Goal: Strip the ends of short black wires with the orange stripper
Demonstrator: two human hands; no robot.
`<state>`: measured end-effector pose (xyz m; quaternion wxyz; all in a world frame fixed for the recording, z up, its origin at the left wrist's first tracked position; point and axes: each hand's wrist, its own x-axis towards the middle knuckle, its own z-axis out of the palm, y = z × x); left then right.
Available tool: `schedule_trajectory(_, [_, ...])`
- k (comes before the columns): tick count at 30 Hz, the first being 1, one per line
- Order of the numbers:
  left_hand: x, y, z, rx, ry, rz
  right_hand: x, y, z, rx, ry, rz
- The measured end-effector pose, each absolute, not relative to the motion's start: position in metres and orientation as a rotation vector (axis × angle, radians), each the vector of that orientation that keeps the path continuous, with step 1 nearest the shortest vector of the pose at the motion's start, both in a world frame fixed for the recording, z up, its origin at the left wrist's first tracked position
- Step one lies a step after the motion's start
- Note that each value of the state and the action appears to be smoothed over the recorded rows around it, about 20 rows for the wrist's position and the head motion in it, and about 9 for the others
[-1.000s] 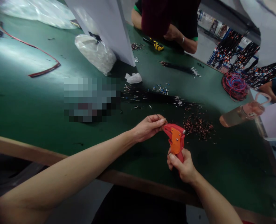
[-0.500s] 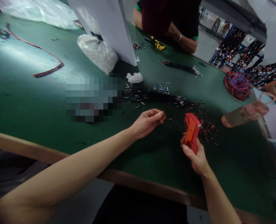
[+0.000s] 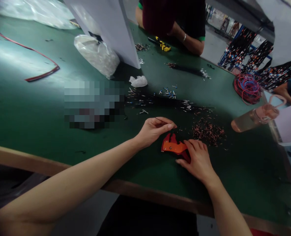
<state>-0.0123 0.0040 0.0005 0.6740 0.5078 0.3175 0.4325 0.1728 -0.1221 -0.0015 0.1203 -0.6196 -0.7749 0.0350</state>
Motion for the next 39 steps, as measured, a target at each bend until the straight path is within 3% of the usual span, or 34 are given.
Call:
schedule_trajectory(7, [-0.011,-0.009,0.001,1.385,0.62,0.87,0.174,-0.121,0.005,-1.667,-1.892,-0.008])
schedule_trajectory(14, [-0.008,-0.015,0.003,1.492,0.515,0.793,0.169,-0.12,0.004,-1.626,-1.882,0.014])
schedule_trajectory(29, [-0.011,0.004,-0.001,1.159,0.827,0.988,0.209,-0.107,-0.002,-1.741,-1.527,-0.053])
schedule_trajectory(34, [-0.01,0.005,0.0,1.148,0.843,1.015,0.209,-0.109,0.003,-1.743,-1.601,0.011])
schedule_trajectory(39, [-0.011,0.01,0.001,1.12,0.87,1.07,0.187,-0.118,0.008,-1.783,-2.017,0.192])
